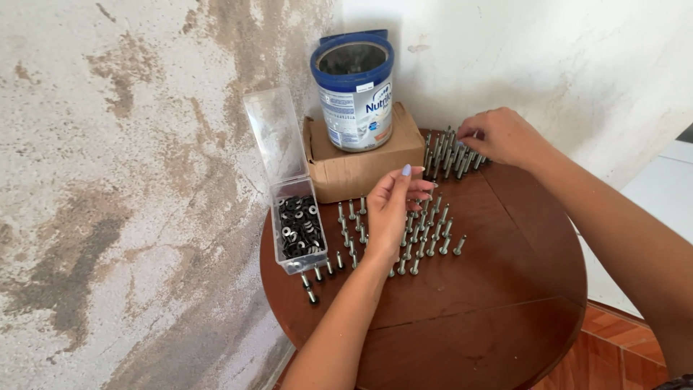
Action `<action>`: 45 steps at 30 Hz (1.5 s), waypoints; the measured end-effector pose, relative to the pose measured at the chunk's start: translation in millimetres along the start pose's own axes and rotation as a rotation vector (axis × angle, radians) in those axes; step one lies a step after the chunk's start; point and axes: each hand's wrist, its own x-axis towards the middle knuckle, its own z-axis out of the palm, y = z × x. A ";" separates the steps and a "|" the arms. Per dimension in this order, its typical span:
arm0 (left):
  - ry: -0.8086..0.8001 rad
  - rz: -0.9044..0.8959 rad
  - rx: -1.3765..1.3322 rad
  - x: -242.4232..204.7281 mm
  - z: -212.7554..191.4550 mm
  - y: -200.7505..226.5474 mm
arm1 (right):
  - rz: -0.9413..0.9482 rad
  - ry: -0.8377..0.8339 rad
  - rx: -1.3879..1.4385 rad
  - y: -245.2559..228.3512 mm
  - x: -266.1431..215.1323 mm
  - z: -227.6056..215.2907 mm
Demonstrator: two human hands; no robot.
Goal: Manually assembling metal bolts and washers by sliding washers onto the bolt shafts.
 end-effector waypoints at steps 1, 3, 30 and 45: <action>0.001 -0.004 0.002 -0.1 -0.7 -0.9 | 0.002 -0.002 0.003 0.0 -2.2 0.2; 0.000 0.000 0.006 1.1 -1.3 -1.3 | 0.045 -0.040 0.045 0.2 -5.4 -1.5; -0.019 -0.012 0.040 0.9 -2.1 -2.9 | 0.058 -0.095 0.050 -45.1 -22.9 -52.0; 0.069 0.065 0.011 10.0 -15.7 3.8 | -0.096 0.594 0.975 -148.9 -77.0 -10.9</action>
